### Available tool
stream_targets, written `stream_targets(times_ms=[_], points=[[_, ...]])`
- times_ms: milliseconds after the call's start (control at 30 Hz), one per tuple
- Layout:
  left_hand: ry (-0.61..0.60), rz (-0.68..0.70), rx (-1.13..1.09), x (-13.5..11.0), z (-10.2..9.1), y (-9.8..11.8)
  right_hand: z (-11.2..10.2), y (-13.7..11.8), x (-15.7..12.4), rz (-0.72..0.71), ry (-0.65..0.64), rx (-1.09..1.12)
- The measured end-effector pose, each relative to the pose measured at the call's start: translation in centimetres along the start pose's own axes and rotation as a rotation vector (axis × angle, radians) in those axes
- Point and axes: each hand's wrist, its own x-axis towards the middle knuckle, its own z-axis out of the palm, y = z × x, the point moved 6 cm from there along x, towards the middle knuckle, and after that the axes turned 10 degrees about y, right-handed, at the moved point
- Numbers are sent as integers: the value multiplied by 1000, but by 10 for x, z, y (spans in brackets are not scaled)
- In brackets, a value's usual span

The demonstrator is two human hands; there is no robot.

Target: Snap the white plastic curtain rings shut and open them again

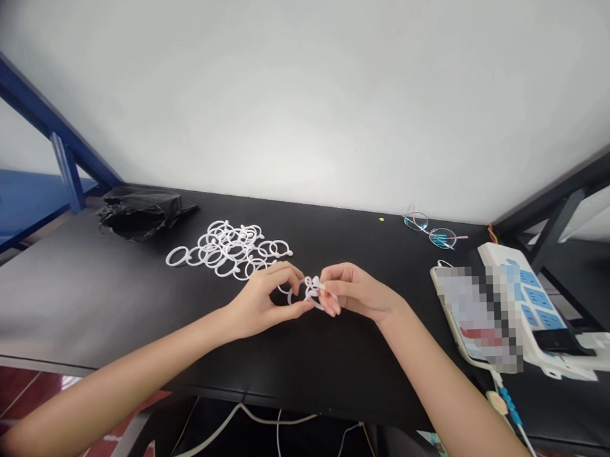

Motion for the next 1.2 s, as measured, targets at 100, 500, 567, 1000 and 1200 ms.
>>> stream_targets(times_ms=[100,500,567,1000,1200], points=[[34,-12,71,1,-3,-1,-9,-4,2,-18,126,195],[-180,196,327,-11,23,-2,-18,-3,7,-202,506,156],[-97,149,326,-7,15,-1,-13,0,7,-211,502,106],[137,76,45,1,-4,-10,14,9,7,-297,487,-144],[54,-80,-73,7,-11,-13,21,-11,-11,-740,593,-639]])
